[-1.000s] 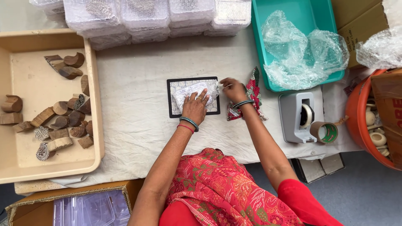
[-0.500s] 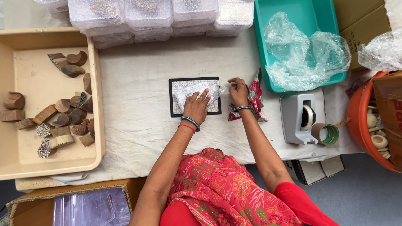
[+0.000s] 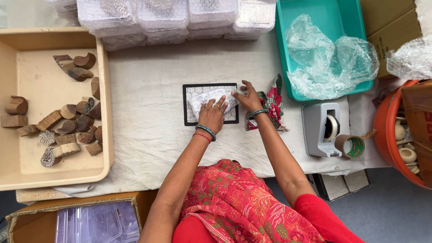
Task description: The person wipes a small decorative wooden object with a cloth, places it into a clear plastic container, and then wraps the container with bubble wrap. They secure the bubble wrap using a tape dispenser and tape. The person repeats this process for another item.
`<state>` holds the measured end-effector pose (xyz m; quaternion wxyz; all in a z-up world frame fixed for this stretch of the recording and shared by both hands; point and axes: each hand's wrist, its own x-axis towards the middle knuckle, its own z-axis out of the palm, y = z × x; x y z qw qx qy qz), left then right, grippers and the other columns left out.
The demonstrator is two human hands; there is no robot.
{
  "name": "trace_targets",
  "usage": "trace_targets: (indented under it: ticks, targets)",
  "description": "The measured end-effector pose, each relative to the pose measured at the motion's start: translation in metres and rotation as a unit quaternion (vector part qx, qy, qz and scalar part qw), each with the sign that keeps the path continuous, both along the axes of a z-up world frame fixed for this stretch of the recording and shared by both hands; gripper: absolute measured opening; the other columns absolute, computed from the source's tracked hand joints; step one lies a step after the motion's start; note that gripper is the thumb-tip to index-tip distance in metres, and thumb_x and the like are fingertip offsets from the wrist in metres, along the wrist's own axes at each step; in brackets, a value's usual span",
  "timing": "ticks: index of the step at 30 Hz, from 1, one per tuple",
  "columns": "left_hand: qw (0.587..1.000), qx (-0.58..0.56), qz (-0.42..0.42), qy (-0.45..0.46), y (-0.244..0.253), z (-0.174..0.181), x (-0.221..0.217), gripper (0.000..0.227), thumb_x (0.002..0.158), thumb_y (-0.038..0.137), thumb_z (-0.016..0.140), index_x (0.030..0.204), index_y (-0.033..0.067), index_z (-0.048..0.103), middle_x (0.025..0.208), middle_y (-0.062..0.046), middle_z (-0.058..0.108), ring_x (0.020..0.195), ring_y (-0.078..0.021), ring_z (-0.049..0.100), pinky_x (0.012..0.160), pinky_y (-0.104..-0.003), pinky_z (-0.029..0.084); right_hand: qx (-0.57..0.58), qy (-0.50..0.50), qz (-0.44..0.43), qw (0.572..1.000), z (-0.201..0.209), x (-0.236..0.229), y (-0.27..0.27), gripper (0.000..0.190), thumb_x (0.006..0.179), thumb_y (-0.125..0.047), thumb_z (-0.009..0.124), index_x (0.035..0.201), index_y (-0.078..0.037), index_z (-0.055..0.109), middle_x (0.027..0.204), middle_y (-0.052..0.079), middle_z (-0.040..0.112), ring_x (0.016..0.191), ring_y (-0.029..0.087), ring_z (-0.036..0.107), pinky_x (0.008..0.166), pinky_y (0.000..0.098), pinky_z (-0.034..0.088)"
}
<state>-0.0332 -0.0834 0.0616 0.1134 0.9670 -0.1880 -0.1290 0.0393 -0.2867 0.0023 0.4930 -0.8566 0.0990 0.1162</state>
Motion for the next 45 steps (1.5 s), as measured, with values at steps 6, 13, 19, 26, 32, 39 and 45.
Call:
trace_targets:
  ticks: [6, 13, 19, 26, 32, 39, 45]
  targets:
    - [1.000, -0.012, 0.003, 0.006, 0.002, 0.001, -0.001, 0.065, 0.086, 0.022, 0.073, 0.148, 0.0222, 0.053, 0.164, 0.005, 0.035, 0.142, -0.0248, 0.040, 0.116, -0.053, 0.035, -0.058, 0.035, 0.068, 0.995, -0.010, 0.015, 0.013, 0.059, 0.076, -0.033, 0.087, 0.124, -0.005, 0.066, 0.100, 0.014, 0.071, 0.090, 0.022, 0.069, 0.080, 0.0358, 0.058]
    - [1.000, -0.019, 0.009, 0.005, 0.000, -0.005, -0.002, 0.063, 0.087, 0.021, 0.072, 0.147, 0.0209, 0.054, 0.163, 0.005, 0.035, 0.140, -0.0259, 0.041, 0.116, -0.054, 0.035, 0.009, 0.028, 0.012, 0.999, -0.014, 0.007, 0.022, 0.021, 0.086, -0.012, 0.076, 0.103, -0.002, 0.070, 0.091, 0.003, 0.073, 0.078, 0.012, 0.069, 0.066, 0.0295, 0.060]
    - [1.000, -0.014, 0.007, -0.011, 0.000, -0.005, -0.003, 0.060, 0.089, 0.019, 0.070, 0.147, 0.0206, 0.055, 0.165, 0.006, 0.034, 0.142, -0.0250, 0.041, 0.116, -0.054, 0.035, 0.145, -0.091, 0.005, 0.985, -0.079, 0.009, 0.004, 0.029, 0.089, 0.003, 0.070, 0.117, 0.000, 0.073, 0.090, 0.008, 0.067, 0.078, 0.011, 0.060, 0.064, 0.0245, 0.051]
    - [1.000, -0.012, 0.000, 0.007, 0.000, 0.003, -0.003, 0.064, 0.087, 0.022, 0.072, 0.148, 0.0205, 0.052, 0.165, 0.006, 0.031, 0.142, -0.0253, 0.039, 0.116, -0.054, 0.034, 0.121, -0.034, -0.094, 0.988, -0.036, 0.002, -0.019, 0.027, 0.090, -0.001, 0.060, 0.112, -0.001, 0.074, 0.101, 0.008, 0.076, 0.085, 0.011, 0.071, 0.070, 0.0267, 0.055]
    - [1.000, -0.012, 0.000, 0.008, 0.003, 0.002, -0.002, 0.065, 0.087, 0.023, 0.073, 0.149, 0.0206, 0.051, 0.165, 0.005, 0.031, 0.142, -0.0261, 0.039, 0.117, -0.054, 0.033, -0.005, -0.086, 0.043, 0.995, -0.009, 0.010, 0.001, 0.046, 0.074, 0.005, 0.067, 0.119, -0.005, 0.072, 0.105, 0.006, 0.073, 0.082, 0.015, 0.067, 0.076, 0.0313, 0.059]
    - [1.000, -0.012, 0.001, 0.013, 0.001, 0.002, -0.002, 0.067, 0.087, 0.022, 0.073, 0.150, 0.0218, 0.050, 0.165, 0.006, 0.030, 0.143, -0.0258, 0.039, 0.118, -0.054, 0.032, -0.236, -0.054, 0.112, 0.964, 0.029, 0.012, 0.008, 0.020, 0.091, -0.005, 0.070, 0.108, -0.012, 0.078, 0.103, 0.009, 0.074, 0.090, 0.024, 0.071, 0.082, 0.0385, 0.056]
    - [1.000, -0.008, 0.005, 0.015, 0.001, -0.002, -0.003, 0.067, 0.088, 0.021, 0.073, 0.150, 0.0222, 0.049, 0.166, 0.007, 0.029, 0.143, -0.0255, 0.039, 0.119, -0.053, 0.032, -0.127, -0.223, -0.096, 0.962, -0.051, 0.000, -0.007, 0.022, 0.091, 0.002, 0.064, 0.099, -0.013, 0.077, 0.110, 0.008, 0.072, 0.099, 0.025, 0.074, 0.088, 0.0363, 0.060]
